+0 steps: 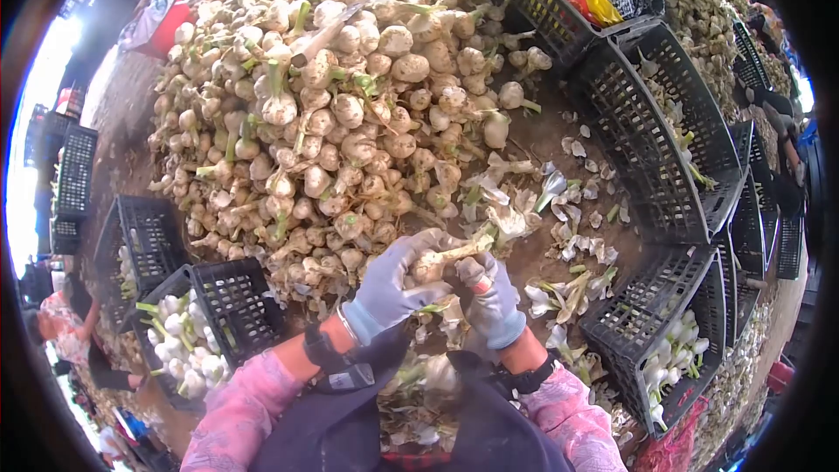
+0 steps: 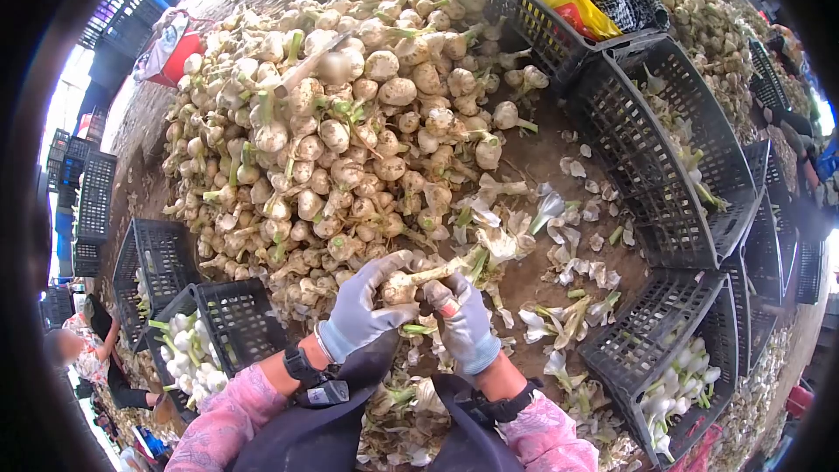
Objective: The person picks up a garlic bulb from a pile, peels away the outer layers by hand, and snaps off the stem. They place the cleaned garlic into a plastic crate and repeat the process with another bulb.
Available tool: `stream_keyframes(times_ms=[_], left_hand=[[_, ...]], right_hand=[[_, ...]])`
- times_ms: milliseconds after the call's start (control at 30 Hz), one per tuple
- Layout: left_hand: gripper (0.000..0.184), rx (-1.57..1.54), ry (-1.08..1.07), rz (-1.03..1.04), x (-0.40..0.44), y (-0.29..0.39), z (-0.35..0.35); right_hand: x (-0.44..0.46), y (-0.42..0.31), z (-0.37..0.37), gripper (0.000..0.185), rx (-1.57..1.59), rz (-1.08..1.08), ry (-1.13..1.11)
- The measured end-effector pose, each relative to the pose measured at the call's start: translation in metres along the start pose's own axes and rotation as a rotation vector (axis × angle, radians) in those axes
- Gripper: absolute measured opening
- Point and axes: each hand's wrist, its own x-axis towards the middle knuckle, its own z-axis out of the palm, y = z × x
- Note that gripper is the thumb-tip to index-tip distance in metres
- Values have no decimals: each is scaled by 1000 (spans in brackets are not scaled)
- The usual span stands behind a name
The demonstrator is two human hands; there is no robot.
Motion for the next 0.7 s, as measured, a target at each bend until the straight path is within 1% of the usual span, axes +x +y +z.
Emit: stream_keyframes(times_ms=[33, 133, 200, 233, 367, 433, 467, 533, 633, 700], left_hand=[[75, 168, 47, 89, 2, 10, -1], [74, 335, 85, 232, 2, 11, 4], [72, 324, 121, 235, 3, 12, 6], [71, 316, 133, 243, 3, 13, 5], [69, 291, 172, 265, 4, 18, 6], [68, 172, 159, 163, 3, 21, 5], [68, 113, 153, 111, 3, 21, 4], [68, 160, 171, 160, 3, 18, 5], [66, 291, 197, 250, 2, 19, 5], [67, 339, 178, 280, 1, 22, 4]], right_hand=[[0, 1, 2, 35, 41, -2, 11], [2, 4, 11, 31, 78, 25, 47], [-2, -2, 16, 29, 88, 65, 62], [0, 2, 17, 23, 122, 31, 98], [-4, -4, 15, 18, 137, 61, 72], [-5, -4, 15, 17, 156, 51, 58], [-5, -4, 14, 17, 144, 41, 54], [-5, -1, 12, 18, 121, 21, 44], [-4, -1, 9, 17, -51, -59, 39], [-4, -2, 9, 19, -227, -179, 59]])
